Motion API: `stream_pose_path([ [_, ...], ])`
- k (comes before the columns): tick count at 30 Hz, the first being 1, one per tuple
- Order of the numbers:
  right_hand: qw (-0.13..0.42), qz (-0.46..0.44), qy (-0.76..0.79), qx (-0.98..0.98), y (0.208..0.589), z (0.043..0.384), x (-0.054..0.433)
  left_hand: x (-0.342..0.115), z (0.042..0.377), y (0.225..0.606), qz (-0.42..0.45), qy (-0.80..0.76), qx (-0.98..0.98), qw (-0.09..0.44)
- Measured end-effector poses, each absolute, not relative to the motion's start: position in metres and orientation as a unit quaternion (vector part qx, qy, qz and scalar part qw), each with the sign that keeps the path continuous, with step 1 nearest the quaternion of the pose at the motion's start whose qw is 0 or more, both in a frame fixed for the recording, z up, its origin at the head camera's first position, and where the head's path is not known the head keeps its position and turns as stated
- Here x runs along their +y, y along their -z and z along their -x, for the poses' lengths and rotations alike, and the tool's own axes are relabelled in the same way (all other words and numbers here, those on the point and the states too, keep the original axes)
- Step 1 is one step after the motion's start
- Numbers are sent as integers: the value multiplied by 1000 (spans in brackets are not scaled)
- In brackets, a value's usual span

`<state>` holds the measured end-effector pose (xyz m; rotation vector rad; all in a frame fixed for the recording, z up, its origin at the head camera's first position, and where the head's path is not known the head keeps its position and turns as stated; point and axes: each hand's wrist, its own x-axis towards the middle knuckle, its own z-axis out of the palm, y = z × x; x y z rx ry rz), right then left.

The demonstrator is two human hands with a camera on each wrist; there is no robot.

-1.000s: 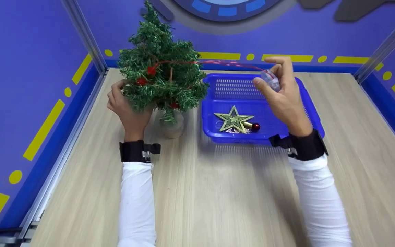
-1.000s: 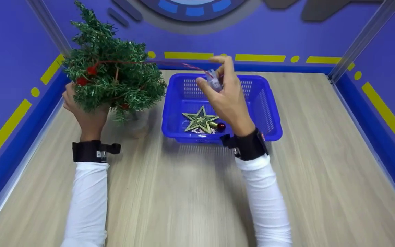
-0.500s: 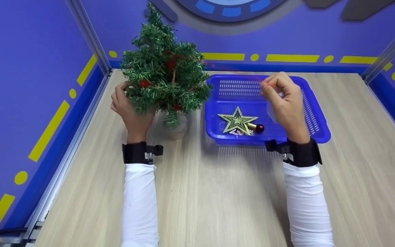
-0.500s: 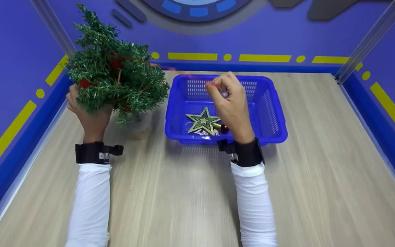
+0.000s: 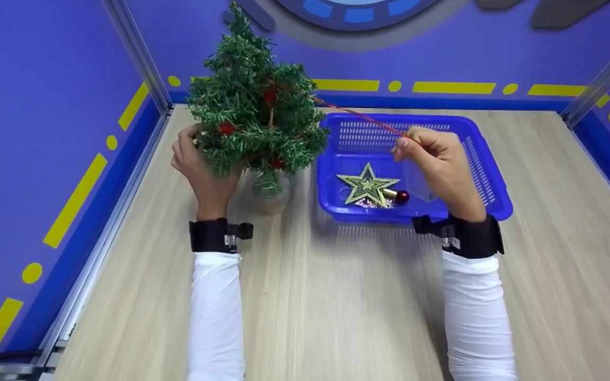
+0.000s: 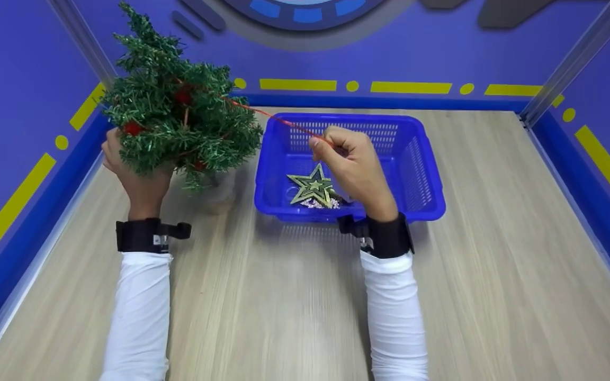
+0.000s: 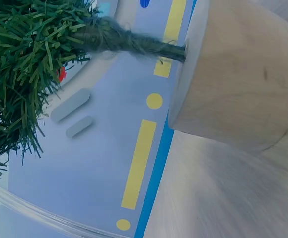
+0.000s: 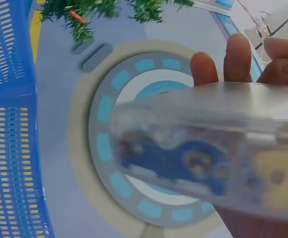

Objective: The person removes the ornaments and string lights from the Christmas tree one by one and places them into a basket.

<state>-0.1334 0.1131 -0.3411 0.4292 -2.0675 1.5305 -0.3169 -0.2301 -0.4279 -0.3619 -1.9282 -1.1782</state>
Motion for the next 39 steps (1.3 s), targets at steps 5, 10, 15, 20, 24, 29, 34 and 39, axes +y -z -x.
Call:
stream_pose_path([
  [5, 281, -167, -588, -740, 331, 125, 106, -223, 313, 426, 135, 434, -770, 448],
  [10, 302, -180, -599, -720, 326, 122, 98, -216, 310, 425, 133, 381, -780, 479],
  [15, 290, -179, -593, -730, 332, 129, 95, -223, 313, 428, 175, 370, -773, 484],
  [20, 306, -169, -610, -711, 337, 131, 100, -241, 320, 431, 195, 416, -743, 487],
  [24, 325, -164, -597, -715, 337, 130, 102, -252, 323, 431, 198, 528, -699, 439],
  [29, 318, -156, -581, -732, 339, 132, 99, -257, 322, 429, 213, 693, -642, 251],
  [34, 310, -152, -569, -747, 343, 134, 98, -257, 318, 429, 239, 755, -598, 122],
  [39, 315, -142, -571, -745, 345, 136, 98, -255, 320, 433, 234, 772, -576, 129],
])
